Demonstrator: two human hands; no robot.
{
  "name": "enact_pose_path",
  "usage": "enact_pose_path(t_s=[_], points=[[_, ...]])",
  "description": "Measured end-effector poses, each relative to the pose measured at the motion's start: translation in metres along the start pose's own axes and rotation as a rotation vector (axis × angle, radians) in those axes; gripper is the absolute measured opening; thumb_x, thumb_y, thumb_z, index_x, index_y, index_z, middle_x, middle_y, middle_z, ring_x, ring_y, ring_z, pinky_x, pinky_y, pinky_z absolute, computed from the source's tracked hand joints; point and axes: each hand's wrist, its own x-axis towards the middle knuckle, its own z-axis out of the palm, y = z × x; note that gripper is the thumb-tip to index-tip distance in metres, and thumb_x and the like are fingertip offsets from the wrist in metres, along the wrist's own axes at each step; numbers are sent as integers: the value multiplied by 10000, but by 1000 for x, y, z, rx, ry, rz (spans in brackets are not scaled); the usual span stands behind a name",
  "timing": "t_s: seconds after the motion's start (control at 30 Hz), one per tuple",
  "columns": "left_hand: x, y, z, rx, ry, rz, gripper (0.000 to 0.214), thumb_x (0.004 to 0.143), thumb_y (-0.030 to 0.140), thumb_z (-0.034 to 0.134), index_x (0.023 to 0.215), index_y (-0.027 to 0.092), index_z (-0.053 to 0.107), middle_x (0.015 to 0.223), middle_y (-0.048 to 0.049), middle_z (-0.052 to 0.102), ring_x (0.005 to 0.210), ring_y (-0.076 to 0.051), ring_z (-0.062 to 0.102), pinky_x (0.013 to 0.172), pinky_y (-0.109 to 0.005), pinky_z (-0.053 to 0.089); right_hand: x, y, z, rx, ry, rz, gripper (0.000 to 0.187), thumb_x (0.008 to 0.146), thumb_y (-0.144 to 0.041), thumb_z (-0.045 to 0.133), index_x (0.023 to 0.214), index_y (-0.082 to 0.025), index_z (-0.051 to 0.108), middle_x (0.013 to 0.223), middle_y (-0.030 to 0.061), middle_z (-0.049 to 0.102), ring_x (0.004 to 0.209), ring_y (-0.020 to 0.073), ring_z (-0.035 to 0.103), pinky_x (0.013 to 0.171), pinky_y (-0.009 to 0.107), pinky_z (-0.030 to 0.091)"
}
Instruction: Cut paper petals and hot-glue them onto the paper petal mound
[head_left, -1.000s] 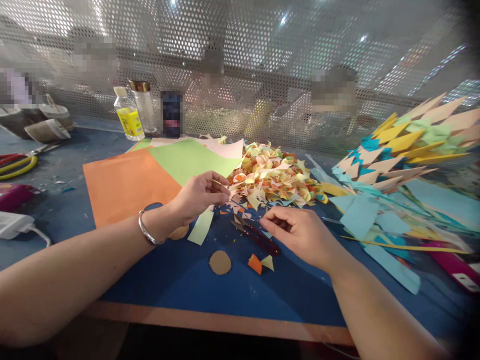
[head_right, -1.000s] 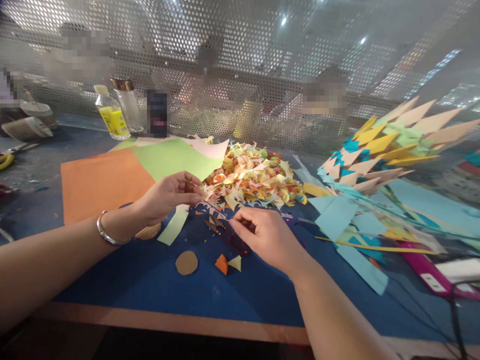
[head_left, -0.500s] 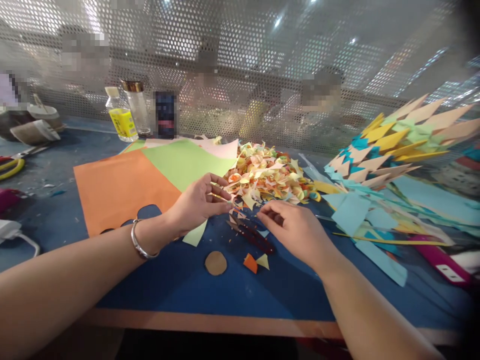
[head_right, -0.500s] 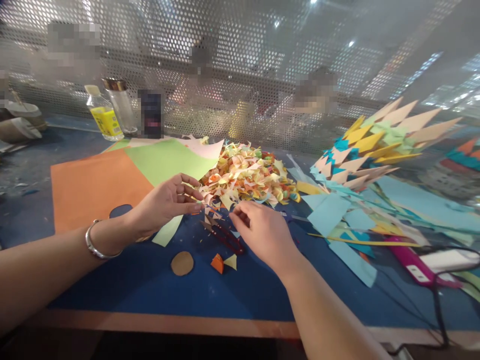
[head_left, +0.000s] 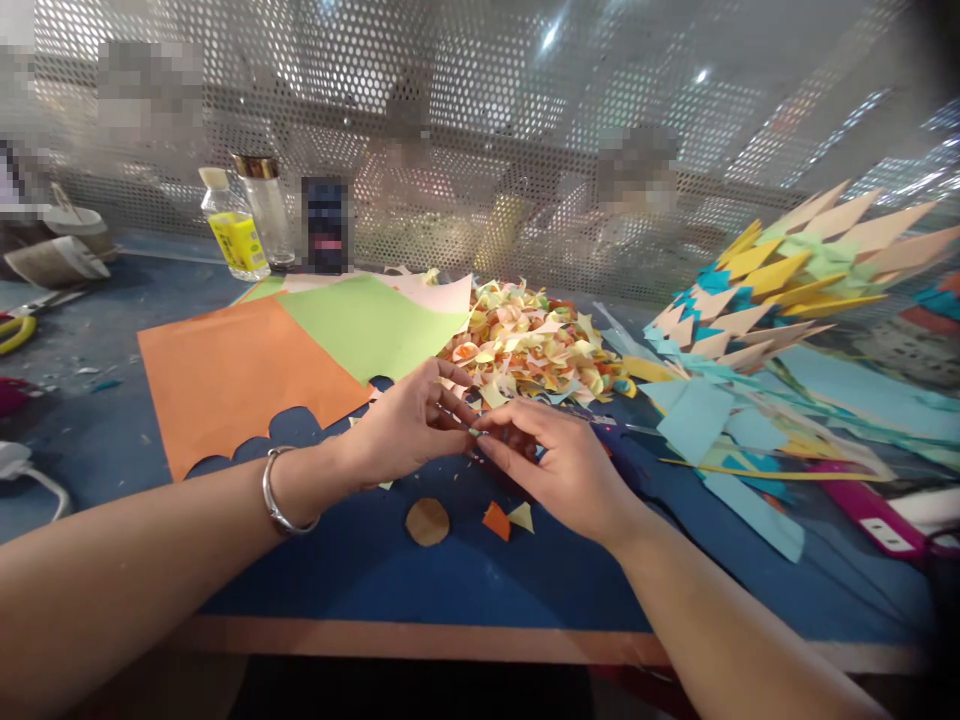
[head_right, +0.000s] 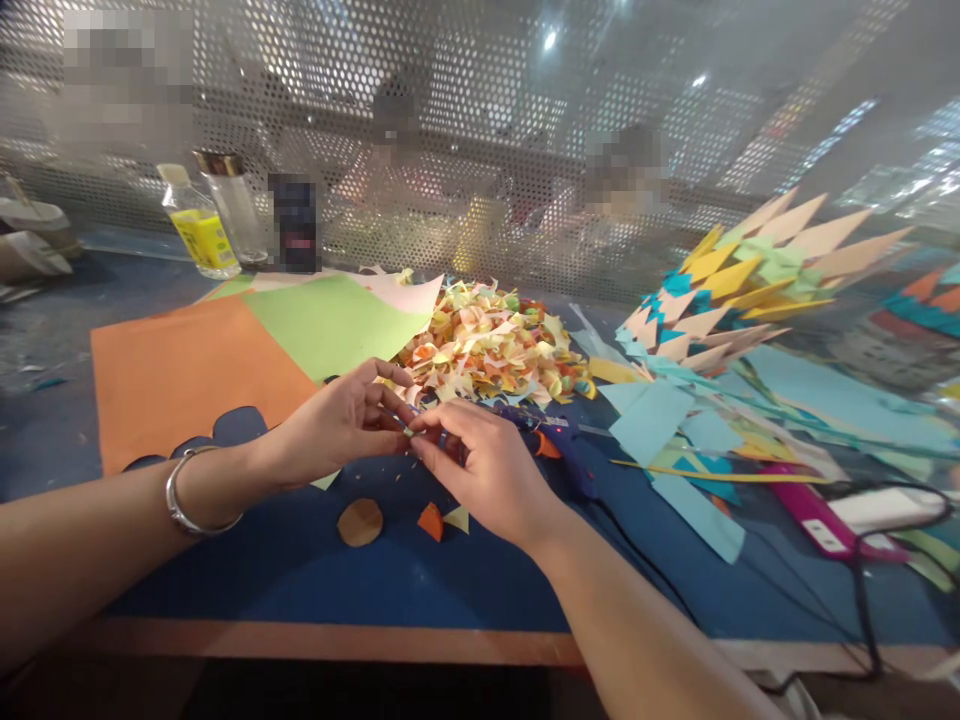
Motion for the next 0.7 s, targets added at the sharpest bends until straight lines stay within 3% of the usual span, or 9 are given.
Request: enact_pose_path(t_s=[0.2,0.4,0.7], points=[[0,1,1,43,-1,9,541,670,136,721,1110,161,407,858,-22,625,711,-130,632,659,-292,487,0,0,3,-2,3,-28,81,917,-242,583,908,-197,649,782,-4,584,650,106,534,580,247,430],[-1,0,1,102,83,45,525,670,150,728,1114,148,448,820,-29,647,740,-153,642,655,-298,495,2,1,5,-31,61,-49,52,899,-201,591,886,-191,640,744,-13,570,621,100,517,574,244,422],[0,-2,4,6,134,52,502,647,137,745,1070,149,477,779,1,632,700,-127,635,666,-288,526,2,0,6,-60,112,-5,61,890,-208,594,859,-191,644,722,-16,589,598,97,524,570,238,423]])
